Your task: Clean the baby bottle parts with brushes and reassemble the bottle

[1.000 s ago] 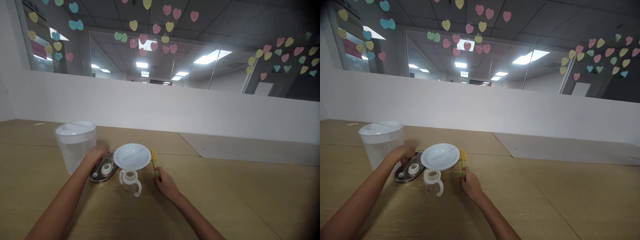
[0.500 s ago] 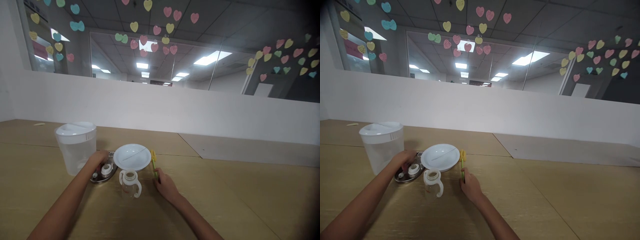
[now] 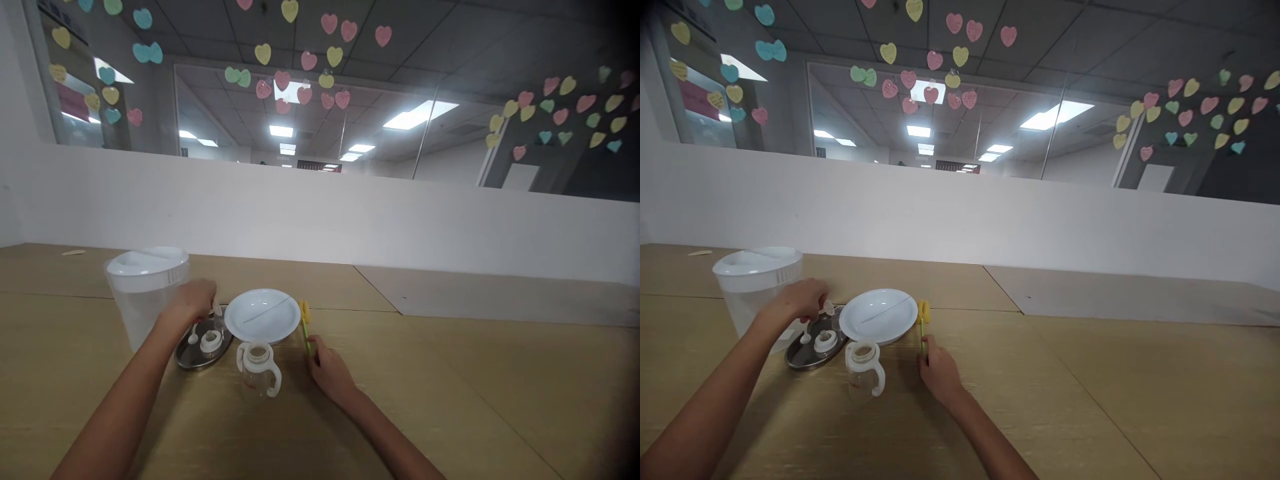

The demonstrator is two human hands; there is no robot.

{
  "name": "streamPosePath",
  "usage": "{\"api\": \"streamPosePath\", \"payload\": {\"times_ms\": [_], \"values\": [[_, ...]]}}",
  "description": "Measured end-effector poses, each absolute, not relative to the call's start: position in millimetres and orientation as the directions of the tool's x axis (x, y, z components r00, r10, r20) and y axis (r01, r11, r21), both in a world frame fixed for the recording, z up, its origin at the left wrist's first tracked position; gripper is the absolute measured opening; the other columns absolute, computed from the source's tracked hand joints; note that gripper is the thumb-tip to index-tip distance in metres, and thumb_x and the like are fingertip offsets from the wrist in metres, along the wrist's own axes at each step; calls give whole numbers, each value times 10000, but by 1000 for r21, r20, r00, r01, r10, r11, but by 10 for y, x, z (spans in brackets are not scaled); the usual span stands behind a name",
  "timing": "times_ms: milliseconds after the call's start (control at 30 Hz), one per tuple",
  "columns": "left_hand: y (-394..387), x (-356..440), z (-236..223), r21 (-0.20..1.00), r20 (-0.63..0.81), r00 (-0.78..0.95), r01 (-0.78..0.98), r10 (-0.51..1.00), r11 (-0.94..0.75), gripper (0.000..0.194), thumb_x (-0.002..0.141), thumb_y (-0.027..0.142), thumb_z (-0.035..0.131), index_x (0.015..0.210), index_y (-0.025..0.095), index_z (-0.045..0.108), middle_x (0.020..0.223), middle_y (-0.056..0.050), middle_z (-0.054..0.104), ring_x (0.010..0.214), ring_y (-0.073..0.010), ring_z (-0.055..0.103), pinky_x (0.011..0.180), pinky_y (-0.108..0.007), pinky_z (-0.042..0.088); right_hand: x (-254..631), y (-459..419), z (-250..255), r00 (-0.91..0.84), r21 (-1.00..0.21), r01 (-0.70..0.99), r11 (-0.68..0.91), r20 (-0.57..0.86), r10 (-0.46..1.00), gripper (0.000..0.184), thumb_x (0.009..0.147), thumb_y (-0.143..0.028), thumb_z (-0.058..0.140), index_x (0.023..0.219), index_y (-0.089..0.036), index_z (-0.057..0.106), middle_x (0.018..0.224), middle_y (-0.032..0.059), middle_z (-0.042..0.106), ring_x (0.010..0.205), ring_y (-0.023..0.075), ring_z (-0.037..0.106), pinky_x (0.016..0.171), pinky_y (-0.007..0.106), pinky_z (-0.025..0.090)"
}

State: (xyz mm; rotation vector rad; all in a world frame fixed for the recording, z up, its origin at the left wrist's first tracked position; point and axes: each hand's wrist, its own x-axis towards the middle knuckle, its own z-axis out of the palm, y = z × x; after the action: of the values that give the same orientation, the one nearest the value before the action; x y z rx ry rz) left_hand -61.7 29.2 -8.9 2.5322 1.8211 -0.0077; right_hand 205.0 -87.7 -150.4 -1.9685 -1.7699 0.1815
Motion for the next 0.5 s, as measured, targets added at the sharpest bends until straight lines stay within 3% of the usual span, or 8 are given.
{"api": "streamPosePath", "payload": {"times_ms": [133,267,367,500], "values": [[121,-642,56,17,104,383,922,918,-387,193,553,86,552,713,181,602,697,-40,667,723,-220,628,556,-266,380,2039,-849,-1364,219,-465,885,-37,343,914,321,872,-166,366,1169,-144,484,850,73,645,737,183,581,633,246,350],[36,-607,121,71,180,478,865,860,-496,94,619,156,541,667,206,605,729,-2,662,684,-179,602,508,-240,315,1915,-657,-1088,129,-385,921,57,440,889,367,898,-184,334,1232,-177,487,1028,82,641,907,194,588,739,252,381],[4,-534,121,110,236,568,791,789,-602,67,670,194,559,688,215,619,758,11,663,710,-160,591,542,-233,320,1749,-332,-914,114,-350,936,18,352,929,448,911,-165,307,1355,-192,360,1093,84,627,966,192,583,804,269,394],[-61,-413,94,109,274,632,728,725,-677,70,714,203,562,715,220,630,781,5,668,723,-164,591,575,-238,326,1528,176,-832,67,-329,944,9,218,974,359,889,-157,441,1243,-163,500,1127,90,609,1033,174,559,875,282,408]]}}
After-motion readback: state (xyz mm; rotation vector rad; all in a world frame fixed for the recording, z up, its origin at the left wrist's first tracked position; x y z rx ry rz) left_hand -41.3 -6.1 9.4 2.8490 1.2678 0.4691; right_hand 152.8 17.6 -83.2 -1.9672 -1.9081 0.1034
